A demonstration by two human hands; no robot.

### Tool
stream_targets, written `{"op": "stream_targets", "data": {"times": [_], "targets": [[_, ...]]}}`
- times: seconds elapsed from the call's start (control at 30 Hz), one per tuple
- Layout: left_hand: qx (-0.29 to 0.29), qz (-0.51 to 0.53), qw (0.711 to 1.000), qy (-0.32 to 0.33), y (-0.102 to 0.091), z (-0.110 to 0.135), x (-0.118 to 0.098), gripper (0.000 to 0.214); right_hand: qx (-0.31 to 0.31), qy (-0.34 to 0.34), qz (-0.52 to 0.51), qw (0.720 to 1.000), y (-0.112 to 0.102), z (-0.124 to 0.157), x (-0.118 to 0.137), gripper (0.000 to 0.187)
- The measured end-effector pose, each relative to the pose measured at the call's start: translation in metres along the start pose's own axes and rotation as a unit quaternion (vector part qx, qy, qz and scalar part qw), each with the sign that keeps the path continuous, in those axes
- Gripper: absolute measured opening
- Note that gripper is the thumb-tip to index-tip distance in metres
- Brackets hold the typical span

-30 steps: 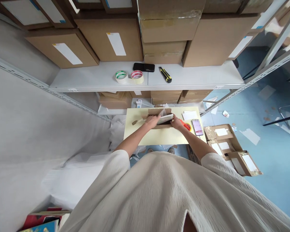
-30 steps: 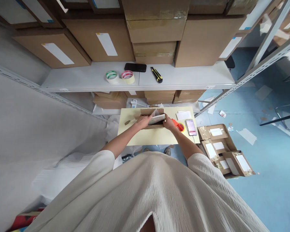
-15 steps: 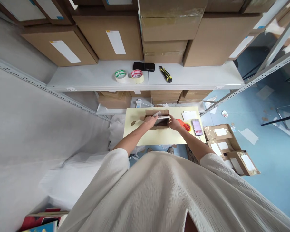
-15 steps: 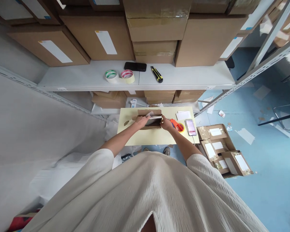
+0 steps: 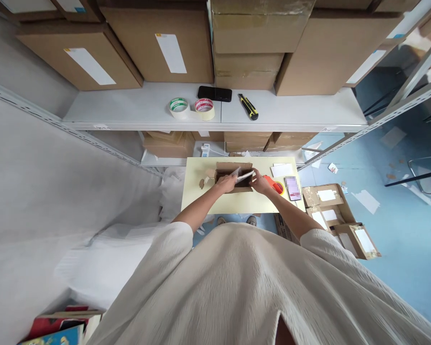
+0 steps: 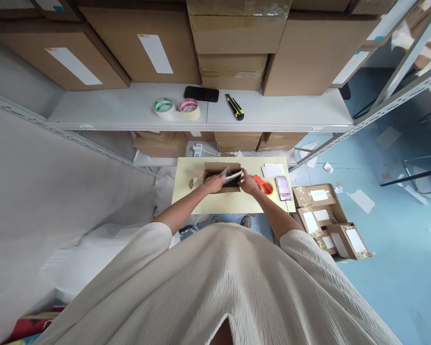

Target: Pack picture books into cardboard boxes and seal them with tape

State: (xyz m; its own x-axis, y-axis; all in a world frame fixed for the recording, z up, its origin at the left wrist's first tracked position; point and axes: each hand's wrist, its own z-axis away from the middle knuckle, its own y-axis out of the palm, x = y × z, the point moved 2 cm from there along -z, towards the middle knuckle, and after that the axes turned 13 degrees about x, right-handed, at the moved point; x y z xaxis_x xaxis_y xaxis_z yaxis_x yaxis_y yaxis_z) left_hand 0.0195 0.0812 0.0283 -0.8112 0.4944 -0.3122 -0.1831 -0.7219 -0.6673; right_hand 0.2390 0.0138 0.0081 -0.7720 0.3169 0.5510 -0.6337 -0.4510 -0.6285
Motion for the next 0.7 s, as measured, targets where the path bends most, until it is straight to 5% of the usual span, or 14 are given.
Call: {"op": "stream_targets", "data": {"times": [0.3, 0.5, 0.7], "targets": [[0.032, 0.083, 0.996, 0.017, 0.003, -0.014, 0.019, 0.057, -0.048, -0.022, -0.002, 0.999, 0.004, -0.006, -0.008, 0.064], [0.063, 0.059, 0.996, -0.019, 0.003, -0.014, 0.021, 0.073, -0.087, 0.043, 0.005, 0.995, 0.003, -0.024, 0.001, 0.042], [0.051, -0.006, 0.998, -0.03, 0.006, -0.017, 0.014, 0.077, -0.104, 0.107, -0.016, 0.989, 0.008, -0.034, 0.01, 0.043]]}}
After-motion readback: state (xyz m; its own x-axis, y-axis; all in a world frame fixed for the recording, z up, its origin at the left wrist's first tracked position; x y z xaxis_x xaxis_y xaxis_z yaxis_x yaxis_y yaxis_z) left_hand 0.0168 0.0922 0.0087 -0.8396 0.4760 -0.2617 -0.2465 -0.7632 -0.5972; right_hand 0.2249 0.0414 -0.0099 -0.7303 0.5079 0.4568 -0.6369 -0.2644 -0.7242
